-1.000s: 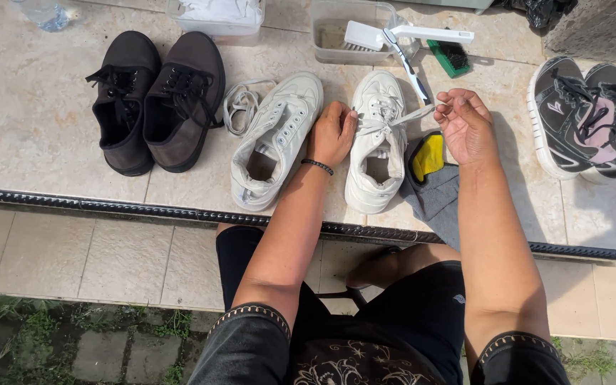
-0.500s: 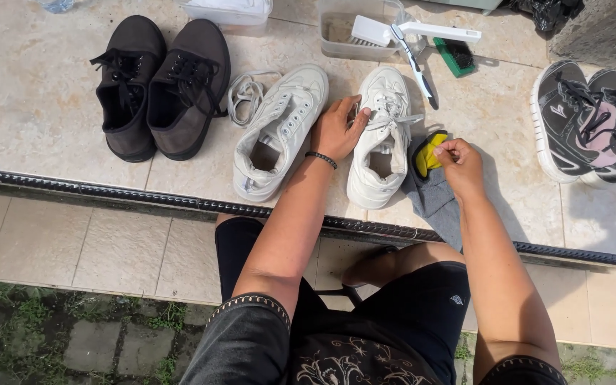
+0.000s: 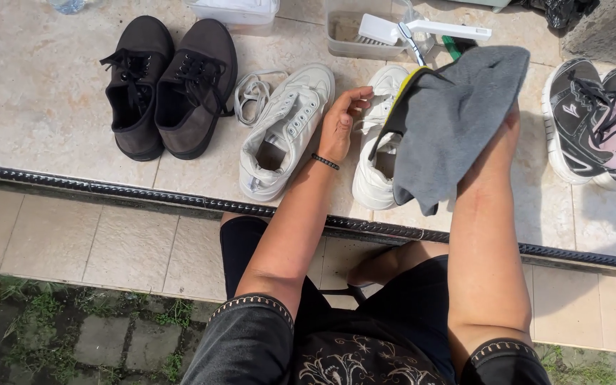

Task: Cleaning white sneakers by scrubbing them with various brushes and wiping them with a microfiber cloth.

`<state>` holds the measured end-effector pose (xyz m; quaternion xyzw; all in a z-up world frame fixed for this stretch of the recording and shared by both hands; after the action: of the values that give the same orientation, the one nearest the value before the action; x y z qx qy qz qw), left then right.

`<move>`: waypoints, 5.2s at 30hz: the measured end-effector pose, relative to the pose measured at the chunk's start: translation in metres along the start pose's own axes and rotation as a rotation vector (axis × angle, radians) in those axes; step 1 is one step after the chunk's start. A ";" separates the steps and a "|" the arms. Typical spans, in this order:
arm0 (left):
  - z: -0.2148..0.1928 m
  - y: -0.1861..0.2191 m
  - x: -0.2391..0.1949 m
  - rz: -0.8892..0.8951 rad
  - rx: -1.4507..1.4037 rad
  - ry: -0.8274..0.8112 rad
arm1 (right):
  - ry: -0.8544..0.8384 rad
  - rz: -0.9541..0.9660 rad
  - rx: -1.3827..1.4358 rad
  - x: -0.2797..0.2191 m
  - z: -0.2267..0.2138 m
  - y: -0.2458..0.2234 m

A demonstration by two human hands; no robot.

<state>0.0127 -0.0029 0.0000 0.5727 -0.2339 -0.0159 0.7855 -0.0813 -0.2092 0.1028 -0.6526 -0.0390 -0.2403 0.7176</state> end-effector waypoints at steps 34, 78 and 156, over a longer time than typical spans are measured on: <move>0.003 0.017 -0.003 0.344 0.396 0.273 | -0.093 0.202 -0.131 -0.058 -0.032 0.060; 0.024 -0.019 -0.004 0.028 0.791 -0.077 | 0.294 0.054 -0.723 -0.034 -0.136 -0.022; -0.038 -0.089 0.052 -0.587 -0.746 -0.116 | -0.700 0.129 -0.724 0.019 0.245 0.085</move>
<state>0.0955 -0.0146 -0.0716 0.2919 -0.0840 -0.3517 0.8855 0.0322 0.0216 0.0678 -0.9020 -0.1510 0.0394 0.4024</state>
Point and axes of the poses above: each hand's wrist, its own x-axis towards the middle knuckle, its own z-axis out of the palm, y = z × x, the point moved 2 cm from there along x, towards the middle knuckle, and after that the axes turned 10 degrees about -z, right-handed, at the moved point
